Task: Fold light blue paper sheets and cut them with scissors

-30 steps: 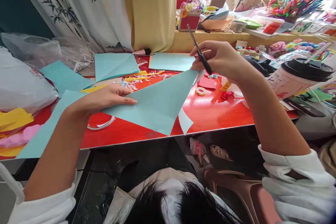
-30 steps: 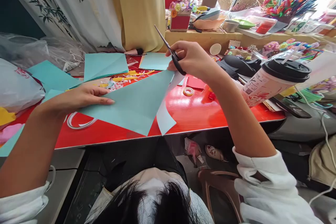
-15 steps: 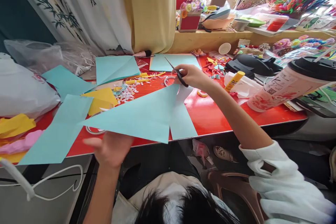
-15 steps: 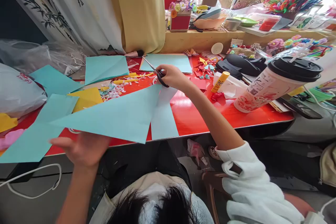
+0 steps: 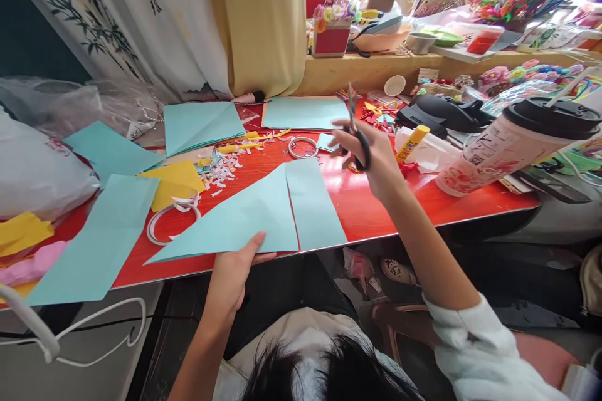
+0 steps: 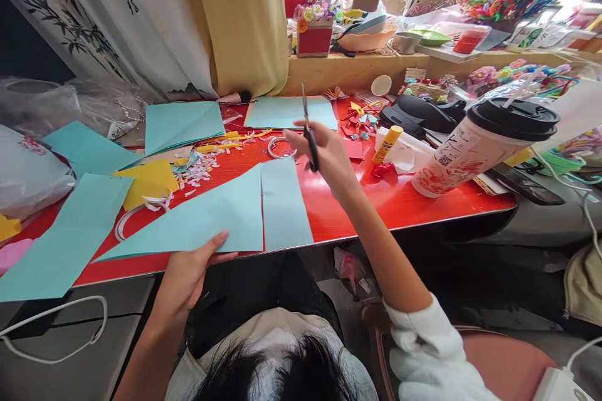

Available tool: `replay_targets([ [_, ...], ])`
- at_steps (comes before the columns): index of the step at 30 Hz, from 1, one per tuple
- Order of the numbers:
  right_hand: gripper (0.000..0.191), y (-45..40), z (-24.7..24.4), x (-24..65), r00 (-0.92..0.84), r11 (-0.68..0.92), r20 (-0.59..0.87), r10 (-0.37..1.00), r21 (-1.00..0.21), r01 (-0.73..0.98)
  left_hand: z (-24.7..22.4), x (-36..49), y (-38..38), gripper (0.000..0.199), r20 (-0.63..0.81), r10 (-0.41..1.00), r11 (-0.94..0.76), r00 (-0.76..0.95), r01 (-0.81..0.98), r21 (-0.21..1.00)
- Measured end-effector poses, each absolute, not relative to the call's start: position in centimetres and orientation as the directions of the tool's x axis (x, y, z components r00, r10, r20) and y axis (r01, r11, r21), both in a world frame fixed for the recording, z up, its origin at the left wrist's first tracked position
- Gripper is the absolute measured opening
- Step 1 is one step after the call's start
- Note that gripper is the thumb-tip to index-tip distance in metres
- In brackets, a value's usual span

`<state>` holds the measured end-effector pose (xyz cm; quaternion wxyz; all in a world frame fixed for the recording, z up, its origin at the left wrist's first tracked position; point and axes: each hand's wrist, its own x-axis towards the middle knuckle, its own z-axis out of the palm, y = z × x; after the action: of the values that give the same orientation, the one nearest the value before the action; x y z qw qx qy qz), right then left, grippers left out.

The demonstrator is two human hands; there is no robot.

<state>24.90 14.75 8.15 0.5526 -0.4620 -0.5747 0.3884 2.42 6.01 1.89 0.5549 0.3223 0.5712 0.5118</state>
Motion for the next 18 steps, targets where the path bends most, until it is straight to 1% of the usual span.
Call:
replay_targets([
  [1,0.049,12.5,7.4,25.0,-0.018,0.191,0.191,0.981,-0.982,0.012,1.9,2.3,5.6,0.053,-0.321,0.930,0.281,-0.180,-0.217,0.935],
  [2,0.055,10.2,6.4,25.1,-0.102,0.082,0.089,0.991,-0.994,-0.065,1.9,2.3,5.1,0.053,-0.351,0.920,0.307,-0.173,-0.238,0.921],
  [3,0.059,7.8,5.2,25.1,-0.219,-0.026,-0.001,0.976,-0.994,-0.108,1.8,2.3,4.4,0.052,-0.387,0.907,0.338,-0.166,-0.259,0.905],
  [4,0.061,5.5,4.0,25.1,-0.351,-0.130,-0.078,0.933,-0.983,-0.129,1.7,2.4,3.7,0.051,-0.419,0.894,0.365,-0.161,-0.281,0.887],
  [5,0.060,3.5,2.9,25.2,-0.472,-0.202,-0.123,0.873,-0.972,-0.120,1.6,2.5,3.0,0.051,-0.443,0.882,0.384,-0.162,-0.301,0.873],
  [7,0.054,0.3,1.3,25.2,-0.578,-0.292,-0.221,0.785,-0.956,-0.031,1.2,2.9,1.5,0.051,-0.463,0.863,0.385,-0.200,-0.333,0.861],
  [10,0.058,-1.9,0.3,25.0,-0.604,-0.311,-0.302,0.738,-0.946,0.092,0.7,3.7,-0.3,0.054,-0.486,0.833,0.373,-0.267,-0.377,0.847],
  [13,0.064,-1.9,0.2,24.4,-0.581,-0.312,-0.309,0.753,-0.945,0.098,0.4,4.3,-1.5,0.057,-0.499,0.805,0.344,-0.322,-0.432,0.834],
  [15,0.065,-1.7,0.1,23.7,-0.546,-0.320,-0.323,0.773,-0.942,0.103,0.1,4.5,-2.1,0.058,-0.455,0.809,0.256,-0.372,-0.474,0.842],
  [17,0.064,-1.5,-0.1,23.0,-0.511,-0.322,-0.341,0.789,-0.938,0.129,-0.4,4.4,-2.5,0.054,-0.417,0.817,0.176,-0.397,-0.517,0.837],
  [18,0.062,-1.4,-0.1,22.7,-0.503,-0.324,-0.347,0.792,-0.936,0.137,-0.8,4.4,-2.7,0.050,-0.426,0.823,0.178,-0.376,-0.541,0.822],
])
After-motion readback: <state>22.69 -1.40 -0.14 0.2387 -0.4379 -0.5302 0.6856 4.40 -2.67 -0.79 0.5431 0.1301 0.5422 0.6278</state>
